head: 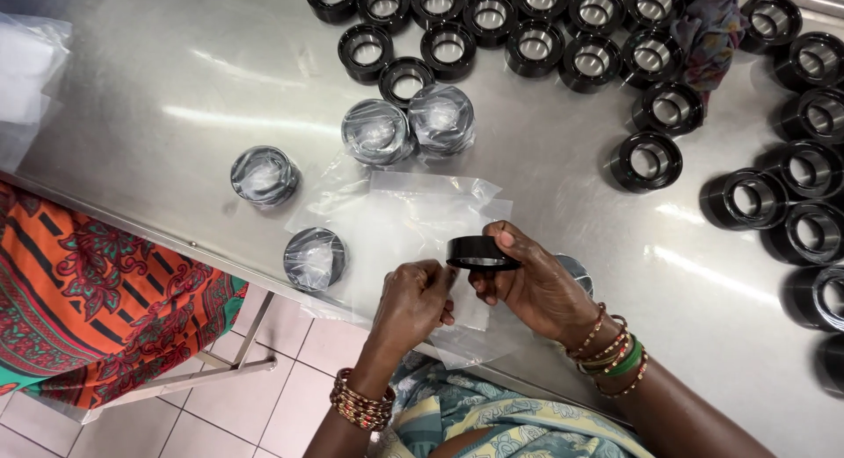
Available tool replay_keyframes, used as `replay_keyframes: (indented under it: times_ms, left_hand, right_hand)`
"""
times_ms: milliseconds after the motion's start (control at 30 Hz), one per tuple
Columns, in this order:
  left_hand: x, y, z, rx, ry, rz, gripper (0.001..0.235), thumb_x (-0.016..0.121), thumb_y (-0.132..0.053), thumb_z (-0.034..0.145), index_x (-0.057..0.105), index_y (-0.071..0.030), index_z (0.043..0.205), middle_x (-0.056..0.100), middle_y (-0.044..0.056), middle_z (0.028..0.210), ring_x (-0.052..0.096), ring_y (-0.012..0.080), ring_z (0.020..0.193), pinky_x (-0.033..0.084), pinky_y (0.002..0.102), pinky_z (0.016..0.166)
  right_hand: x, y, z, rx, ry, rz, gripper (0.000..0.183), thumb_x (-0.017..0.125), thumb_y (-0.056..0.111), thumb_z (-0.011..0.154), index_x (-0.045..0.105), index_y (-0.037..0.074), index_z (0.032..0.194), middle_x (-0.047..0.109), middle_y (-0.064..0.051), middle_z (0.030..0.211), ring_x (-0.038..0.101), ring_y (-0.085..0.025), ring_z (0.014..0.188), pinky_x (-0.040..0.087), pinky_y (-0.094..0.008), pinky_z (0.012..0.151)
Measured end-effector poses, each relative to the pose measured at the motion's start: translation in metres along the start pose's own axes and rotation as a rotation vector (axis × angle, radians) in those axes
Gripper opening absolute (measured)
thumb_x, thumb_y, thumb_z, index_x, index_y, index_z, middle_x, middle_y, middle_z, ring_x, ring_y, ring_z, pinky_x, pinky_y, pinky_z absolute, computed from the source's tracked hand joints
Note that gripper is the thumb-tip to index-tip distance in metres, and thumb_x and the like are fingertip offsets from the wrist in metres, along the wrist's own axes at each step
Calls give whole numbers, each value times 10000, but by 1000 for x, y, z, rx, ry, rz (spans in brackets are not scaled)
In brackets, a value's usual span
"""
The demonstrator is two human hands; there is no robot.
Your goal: Packing circular metal parts into plastic bags on a fabrication floor table.
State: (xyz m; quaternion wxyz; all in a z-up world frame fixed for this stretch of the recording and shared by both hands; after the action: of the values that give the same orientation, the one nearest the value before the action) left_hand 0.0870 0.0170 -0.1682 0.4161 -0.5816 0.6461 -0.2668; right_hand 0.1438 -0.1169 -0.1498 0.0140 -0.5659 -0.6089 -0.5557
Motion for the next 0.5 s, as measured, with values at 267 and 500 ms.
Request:
replay_keyframes:
  times_ms: [267,500]
  left_hand:
    - [-2,4,6,-63,24,-107,265,558,-205,991,674,24,922,687,119,626,691,155,494,550,287,441]
    - [-29,-19,-18,183,-91,-193,234,454,-204,1051,524,-49,890,479,24,598,457,127,428,409,297,405]
  right_hand:
    - [-9,-10,4,19,0,-121,448,701,474,894,508,103,1057,633,-15,806,617,-132,682,497,-279,584]
    - [16,8,4,209,-350,-967,485,669,481,887,449,108,1106,658,-126,714,621,-189,586,482,-239,459]
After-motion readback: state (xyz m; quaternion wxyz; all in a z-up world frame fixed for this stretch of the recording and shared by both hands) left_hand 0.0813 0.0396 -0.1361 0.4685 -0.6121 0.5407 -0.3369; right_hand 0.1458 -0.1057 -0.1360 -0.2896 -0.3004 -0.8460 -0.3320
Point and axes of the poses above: each hand's wrist, its own z-axis towards the middle knuckle, its own x-axis out of the palm, y = z × x, the point moved 8 cm from there along z, towards the middle knuckle
